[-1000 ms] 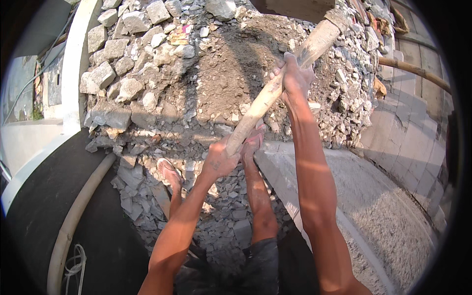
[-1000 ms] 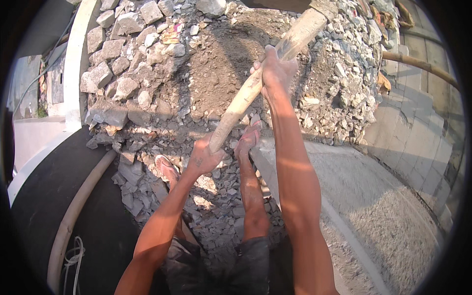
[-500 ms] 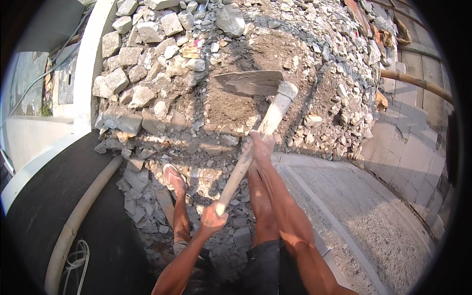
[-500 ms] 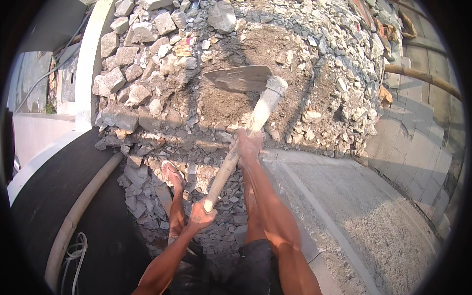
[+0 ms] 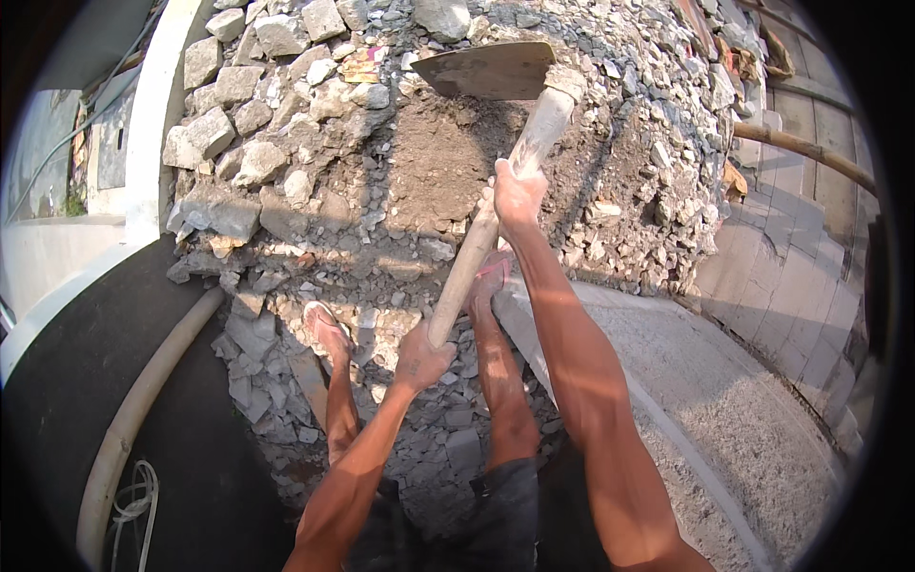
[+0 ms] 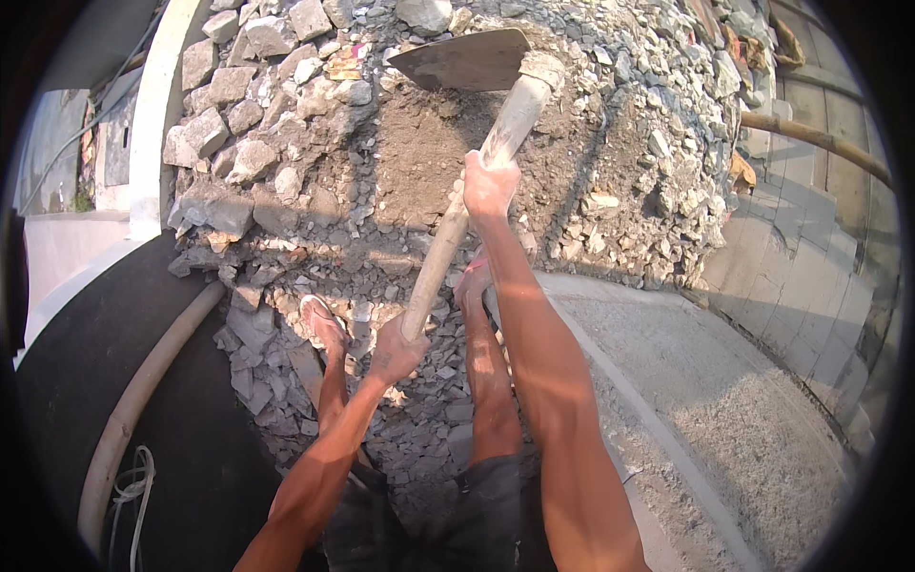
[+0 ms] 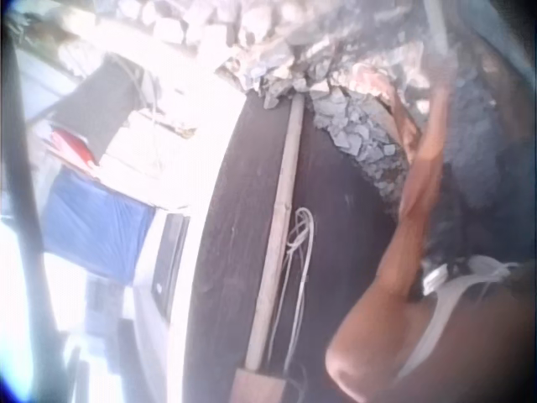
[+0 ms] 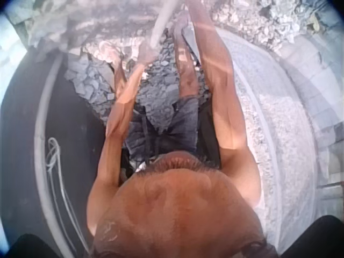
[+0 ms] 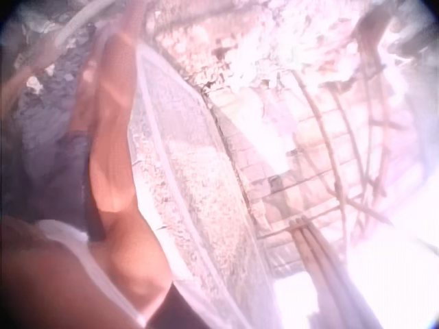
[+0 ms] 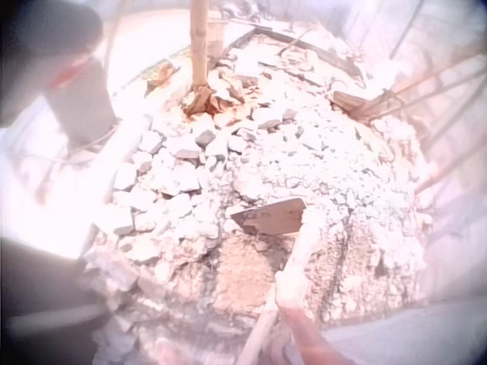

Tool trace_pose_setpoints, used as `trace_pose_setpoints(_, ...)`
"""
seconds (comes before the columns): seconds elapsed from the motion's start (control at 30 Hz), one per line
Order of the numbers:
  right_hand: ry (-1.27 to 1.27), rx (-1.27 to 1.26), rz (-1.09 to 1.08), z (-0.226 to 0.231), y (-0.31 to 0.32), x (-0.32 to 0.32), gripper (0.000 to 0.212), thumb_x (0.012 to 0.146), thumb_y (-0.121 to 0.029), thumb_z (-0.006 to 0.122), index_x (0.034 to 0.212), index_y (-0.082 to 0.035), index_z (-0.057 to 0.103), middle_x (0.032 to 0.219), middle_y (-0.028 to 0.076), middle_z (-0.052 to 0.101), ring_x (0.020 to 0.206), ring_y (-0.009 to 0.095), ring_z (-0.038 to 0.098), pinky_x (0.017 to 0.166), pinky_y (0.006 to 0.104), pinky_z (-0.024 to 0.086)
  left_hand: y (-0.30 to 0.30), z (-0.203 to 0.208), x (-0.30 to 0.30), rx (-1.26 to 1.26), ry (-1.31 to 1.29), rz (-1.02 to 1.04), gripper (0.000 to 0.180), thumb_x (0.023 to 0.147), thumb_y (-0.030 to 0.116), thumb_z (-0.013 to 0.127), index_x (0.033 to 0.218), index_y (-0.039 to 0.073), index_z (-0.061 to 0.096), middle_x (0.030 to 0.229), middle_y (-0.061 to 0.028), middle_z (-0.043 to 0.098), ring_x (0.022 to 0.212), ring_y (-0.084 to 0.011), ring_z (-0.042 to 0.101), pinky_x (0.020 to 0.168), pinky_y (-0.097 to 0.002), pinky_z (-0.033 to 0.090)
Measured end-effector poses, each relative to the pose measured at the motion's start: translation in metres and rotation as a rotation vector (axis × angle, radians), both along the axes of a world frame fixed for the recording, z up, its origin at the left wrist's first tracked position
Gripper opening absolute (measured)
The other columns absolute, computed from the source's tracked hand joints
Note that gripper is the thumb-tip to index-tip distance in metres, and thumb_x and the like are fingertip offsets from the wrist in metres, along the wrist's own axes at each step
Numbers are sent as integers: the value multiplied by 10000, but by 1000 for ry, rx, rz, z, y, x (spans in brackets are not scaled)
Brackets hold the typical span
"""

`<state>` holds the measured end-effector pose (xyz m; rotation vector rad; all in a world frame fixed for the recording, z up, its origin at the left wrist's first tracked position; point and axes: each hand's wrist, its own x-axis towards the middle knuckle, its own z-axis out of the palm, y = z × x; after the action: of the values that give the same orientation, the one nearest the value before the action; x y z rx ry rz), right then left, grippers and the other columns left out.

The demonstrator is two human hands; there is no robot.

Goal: The person uses a hoe to dig into dirt and rubble, and subsequently uses their hands to move pieces of concrete and debris within a narrow excavation area.

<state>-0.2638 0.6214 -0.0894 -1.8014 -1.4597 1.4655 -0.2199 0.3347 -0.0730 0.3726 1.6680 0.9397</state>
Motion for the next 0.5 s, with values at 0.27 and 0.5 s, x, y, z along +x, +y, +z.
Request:
trace_pose_setpoints(0.27, 210, -266, -193, 36, -63, 29, 267, 908, -157, 685, 1015, -17, 484, 739, 64, 536, 530, 201, 564, 457, 346, 511, -56, 43, -32, -232, 98, -183, 484, 762, 219, 658, 1223, 80, 621, 1018, -262, 693, 1002, -444, 665, 866, -475, 531)
trace_pose_setpoints(0.5, 443, -45, -148, 74, 21, -23, 191, 920, -98, 639, 969, 7, 487, 690, 57, 540, 493, 154, 533, 434, 325, 477, 37, 25, -72, 67, 119, -101, 356, 746, 155, 650, 1063, -9, 634, 856, -260, 674, 827, -423, 685, 748, -449, 528)
